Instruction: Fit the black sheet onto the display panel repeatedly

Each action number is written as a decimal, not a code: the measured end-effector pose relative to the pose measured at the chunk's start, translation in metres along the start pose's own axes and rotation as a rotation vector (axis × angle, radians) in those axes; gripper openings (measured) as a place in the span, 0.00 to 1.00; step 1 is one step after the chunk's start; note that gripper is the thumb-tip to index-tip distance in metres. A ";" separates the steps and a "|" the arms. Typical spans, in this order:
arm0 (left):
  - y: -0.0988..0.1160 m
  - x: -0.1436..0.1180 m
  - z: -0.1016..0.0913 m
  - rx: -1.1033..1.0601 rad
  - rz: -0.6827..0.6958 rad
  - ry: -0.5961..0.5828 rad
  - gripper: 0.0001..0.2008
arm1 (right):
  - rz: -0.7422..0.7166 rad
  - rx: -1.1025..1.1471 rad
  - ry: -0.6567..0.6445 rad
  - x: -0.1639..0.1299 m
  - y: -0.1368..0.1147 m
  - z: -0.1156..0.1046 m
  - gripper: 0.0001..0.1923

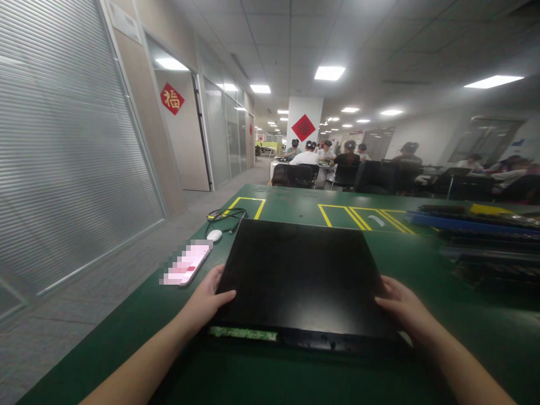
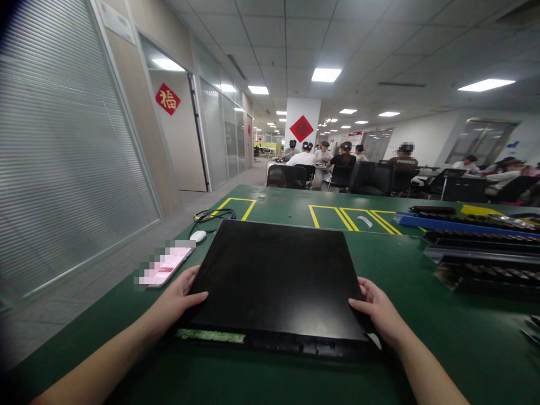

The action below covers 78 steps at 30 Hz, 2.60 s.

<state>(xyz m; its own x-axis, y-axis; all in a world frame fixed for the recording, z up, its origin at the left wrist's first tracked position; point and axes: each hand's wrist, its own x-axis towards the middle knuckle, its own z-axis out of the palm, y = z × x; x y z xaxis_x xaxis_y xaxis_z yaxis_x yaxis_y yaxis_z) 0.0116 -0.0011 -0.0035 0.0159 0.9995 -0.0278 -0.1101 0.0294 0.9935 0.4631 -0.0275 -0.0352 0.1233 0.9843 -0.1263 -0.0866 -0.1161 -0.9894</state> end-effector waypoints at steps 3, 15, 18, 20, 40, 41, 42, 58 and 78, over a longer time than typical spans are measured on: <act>0.000 0.000 0.000 -0.013 -0.006 0.005 0.31 | -0.012 -0.004 -0.004 0.000 0.002 -0.002 0.27; 0.003 -0.001 -0.002 -0.029 -0.068 -0.088 0.30 | 0.001 -0.044 0.067 -0.001 -0.002 0.005 0.25; 0.002 -0.001 -0.003 -0.038 -0.063 -0.100 0.31 | 0.018 -0.039 0.064 -0.002 -0.002 0.006 0.25; 0.001 0.000 -0.003 -0.037 -0.049 -0.105 0.30 | 0.026 -0.031 0.076 -0.002 -0.003 0.006 0.25; -0.001 0.002 -0.004 -0.004 -0.040 -0.076 0.38 | 0.017 -0.013 0.106 -0.005 -0.009 0.012 0.37; -0.002 0.002 -0.004 -0.002 -0.029 -0.067 0.38 | 0.017 -0.017 0.111 -0.006 -0.010 0.014 0.37; -0.003 0.002 -0.004 0.001 -0.021 -0.059 0.38 | 0.015 -0.018 0.120 -0.007 -0.011 0.015 0.38; 0.000 0.006 -0.012 -0.180 -0.137 -0.212 0.34 | 0.010 -0.030 0.137 -0.006 -0.010 0.014 0.37; -0.007 0.011 -0.013 -0.044 -0.011 -0.215 0.35 | 0.001 -0.048 0.111 -0.008 -0.014 0.017 0.37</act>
<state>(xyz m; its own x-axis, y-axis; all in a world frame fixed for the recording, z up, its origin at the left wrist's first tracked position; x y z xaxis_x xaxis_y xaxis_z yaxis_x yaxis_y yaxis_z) -0.0004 0.0095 -0.0121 0.2283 0.9735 -0.0097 -0.1522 0.0456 0.9873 0.4461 -0.0315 -0.0192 0.2321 0.9637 -0.1316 -0.0393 -0.1259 -0.9913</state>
